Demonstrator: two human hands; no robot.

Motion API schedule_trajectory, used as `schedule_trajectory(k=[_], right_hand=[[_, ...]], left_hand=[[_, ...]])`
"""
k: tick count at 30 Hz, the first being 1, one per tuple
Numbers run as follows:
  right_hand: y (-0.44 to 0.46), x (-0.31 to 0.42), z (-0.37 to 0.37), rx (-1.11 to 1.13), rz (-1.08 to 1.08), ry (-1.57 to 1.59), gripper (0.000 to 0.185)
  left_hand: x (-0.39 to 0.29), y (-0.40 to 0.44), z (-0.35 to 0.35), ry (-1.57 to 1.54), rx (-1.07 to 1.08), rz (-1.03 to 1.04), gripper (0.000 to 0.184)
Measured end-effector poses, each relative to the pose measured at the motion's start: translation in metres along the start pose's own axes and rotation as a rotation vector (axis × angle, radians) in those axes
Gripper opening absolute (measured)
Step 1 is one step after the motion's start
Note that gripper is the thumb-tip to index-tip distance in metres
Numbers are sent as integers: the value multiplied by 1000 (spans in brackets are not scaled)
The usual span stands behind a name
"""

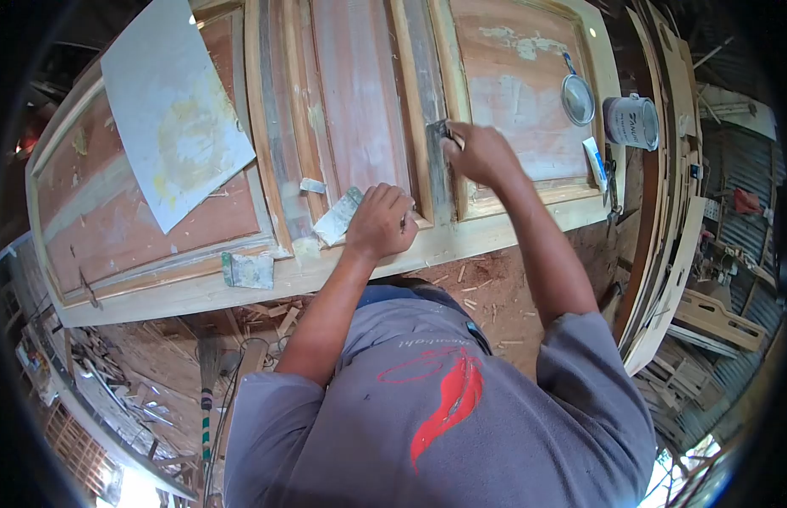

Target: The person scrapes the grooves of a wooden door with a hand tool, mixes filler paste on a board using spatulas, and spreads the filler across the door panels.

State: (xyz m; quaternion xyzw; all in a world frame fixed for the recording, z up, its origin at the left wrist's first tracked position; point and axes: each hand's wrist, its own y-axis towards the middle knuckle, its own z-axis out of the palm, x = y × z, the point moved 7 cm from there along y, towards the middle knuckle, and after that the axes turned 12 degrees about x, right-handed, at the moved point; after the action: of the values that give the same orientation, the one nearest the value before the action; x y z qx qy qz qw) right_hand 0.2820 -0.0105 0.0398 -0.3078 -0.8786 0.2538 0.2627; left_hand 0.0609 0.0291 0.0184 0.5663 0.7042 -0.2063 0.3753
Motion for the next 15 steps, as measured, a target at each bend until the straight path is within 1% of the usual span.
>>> schedule_trajectory(k=[1, 2, 3, 5, 8, 11, 12, 14, 15], right_hand=[[-17, 3, 7, -56, 4, 38, 58], [-29, 1, 20, -75, -27, 114, 62], [-55, -13, 14, -64, -46, 177, 60], [-65, -14, 31, -208, -124, 460, 53], [-79, -28, 76, 45, 45, 1449, 39], [-86, -42, 105, 114, 137, 1364, 37], [-93, -43, 104, 38, 203, 1314, 36], [-98, -48, 116, -97, 192, 1231, 34], [-99, -49, 119, -134, 206, 1258, 31]], left_hand=[[2, -3, -1, 7, 21, -13, 23], [4, -5, -2, 18, 42, -25, 24], [-9, 4, 11, -38, 35, -34, 24], [-1, 6, 7, -18, 48, -43, 22], [1, 7, 4, -45, 40, -40, 24], [2, 13, -5, -94, 4, -74, 30], [0, 14, -6, -84, 13, -80, 32], [-4, 20, -5, -63, 25, -88, 36], [-10, 25, -3, -63, 53, -62, 37]])
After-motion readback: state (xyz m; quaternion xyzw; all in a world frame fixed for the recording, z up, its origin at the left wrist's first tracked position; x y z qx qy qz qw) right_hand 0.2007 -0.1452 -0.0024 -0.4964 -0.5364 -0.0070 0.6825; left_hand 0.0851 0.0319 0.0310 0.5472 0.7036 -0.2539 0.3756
